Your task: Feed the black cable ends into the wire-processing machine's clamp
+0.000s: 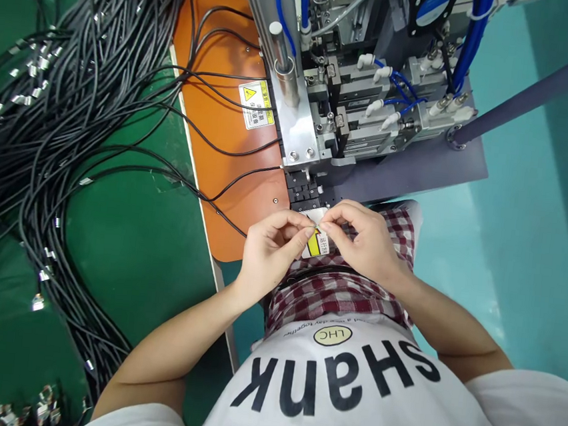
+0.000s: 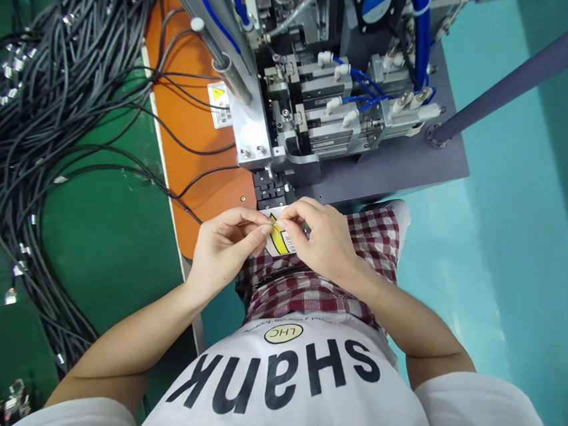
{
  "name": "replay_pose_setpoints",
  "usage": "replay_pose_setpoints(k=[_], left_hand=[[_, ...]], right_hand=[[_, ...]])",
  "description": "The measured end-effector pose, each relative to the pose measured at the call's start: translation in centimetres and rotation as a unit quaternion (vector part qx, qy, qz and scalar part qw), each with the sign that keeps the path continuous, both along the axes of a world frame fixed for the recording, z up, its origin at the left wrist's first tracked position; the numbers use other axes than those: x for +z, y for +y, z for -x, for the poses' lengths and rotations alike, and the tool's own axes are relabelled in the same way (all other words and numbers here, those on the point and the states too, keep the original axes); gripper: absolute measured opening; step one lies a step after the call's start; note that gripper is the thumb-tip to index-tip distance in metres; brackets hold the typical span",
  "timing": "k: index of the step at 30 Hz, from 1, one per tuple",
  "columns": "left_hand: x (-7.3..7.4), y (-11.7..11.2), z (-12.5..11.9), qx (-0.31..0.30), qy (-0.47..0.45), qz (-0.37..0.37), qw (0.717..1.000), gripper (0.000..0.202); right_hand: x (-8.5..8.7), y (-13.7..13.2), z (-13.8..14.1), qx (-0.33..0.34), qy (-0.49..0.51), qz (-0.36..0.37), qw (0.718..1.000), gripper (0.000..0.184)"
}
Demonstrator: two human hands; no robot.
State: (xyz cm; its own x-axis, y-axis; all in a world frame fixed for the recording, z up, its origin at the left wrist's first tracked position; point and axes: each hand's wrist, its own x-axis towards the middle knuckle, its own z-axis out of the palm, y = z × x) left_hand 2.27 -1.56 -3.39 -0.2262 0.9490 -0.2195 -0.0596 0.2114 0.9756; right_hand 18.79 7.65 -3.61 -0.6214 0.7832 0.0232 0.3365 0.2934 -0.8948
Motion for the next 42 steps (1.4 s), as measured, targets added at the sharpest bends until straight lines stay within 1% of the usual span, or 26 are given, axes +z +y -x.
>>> replay_pose_setpoints(k=[2, 3, 5, 6, 7, 9, 11, 13, 15, 17, 20, 24, 31, 38, 42], left_hand=[[-0.3, 0.0, 0.0, 0.0, 0.079, -0.058, 0.995, 0.008], [-0.4, 0.1, 0.1, -0.006, 0.126, -0.095, 0.987, 0.005], [-0.6, 0.4, 0.4, -0.045, 0.194, -0.162, 0.967, 0.004], [-0.6, 0.6, 0.6, -0.071, 0.208, -0.18, 0.959, 0.006], [-0.5, 0.8, 0.8, -0.094, 0.214, -0.184, 0.955, 0.008], [-0.2, 1.4, 1.4, -0.12, 0.229, -0.157, 0.953, 0.01], [0.1, 2.2, 2.1, -0.107, 0.271, -0.122, 0.949, 0.011], [0.1, 3.1, 2.7, -0.082, 0.328, -0.115, 0.934, 0.011], [-0.5, 3.9, 3.2, -0.061, 0.373, -0.131, 0.917, 0.009], [-1.4, 4.7, 3.6, -0.049, 0.4, -0.148, 0.903, 0.009], [-2.7, 5.3, 3.7, -0.041, 0.425, -0.156, 0.891, 0.012], [-3.6, 5.3, 3.9, -0.047, 0.433, -0.144, 0.889, 0.016], [-4.1, 5.3, 4.2, -0.048, 0.437, -0.147, 0.886, 0.019], [-4.4, 5.2, 4.0, -0.047, 0.438, -0.146, 0.886, 0.022], [-4.5, 5.1, 3.9, -0.05, 0.446, -0.145, 0.882, 0.023]], right_hand=[[-0.4, 0.1, -0.1, 0.009, 0.015, 0.043, 0.999, 0.009], [-0.6, 0.2, -0.2, 0.018, 0.023, 0.074, 0.997, 0.01], [-0.8, 0.3, -0.4, 0.037, 0.034, 0.133, 0.99, 0.012], [-0.9, 0.5, -0.4, 0.044, 0.036, 0.154, 0.987, 0.013], [-0.9, 0.6, -0.5, 0.046, 0.035, 0.165, 0.985, 0.013], [-0.9, 1.2, -0.5, 0.036, 0.037, 0.166, 0.985, 0.013], [-1.1, 2.1, -0.2, 0.008, 0.043, 0.16, 0.986, 0.012], [-1.8, 3.5, 0.3, -0.017, 0.051, 0.167, 0.985, 0.012], [-3.0, 4.8, 0.9, -0.029, 0.058, 0.184, 0.981, 0.014], [-4.3, 5.9, 1.5, -0.035, 0.064, 0.192, 0.979, 0.015], [-5.6, 6.6, 2.1, -0.038, 0.068, 0.189, 0.979, 0.016], [-5.8, 6.7, 2.3, -0.039, 0.062, 0.193, 0.979, 0.016], [-5.4, 6.7, 2.2, -0.044, 0.048, 0.178, 0.982, 0.015], [-5.6, 6.8, 2.1, -0.044, 0.051, 0.182, 0.981, 0.015], [-5.5, 6.8, 2.1, -0.042, 0.049, 0.168, 0.984, 0.014]])
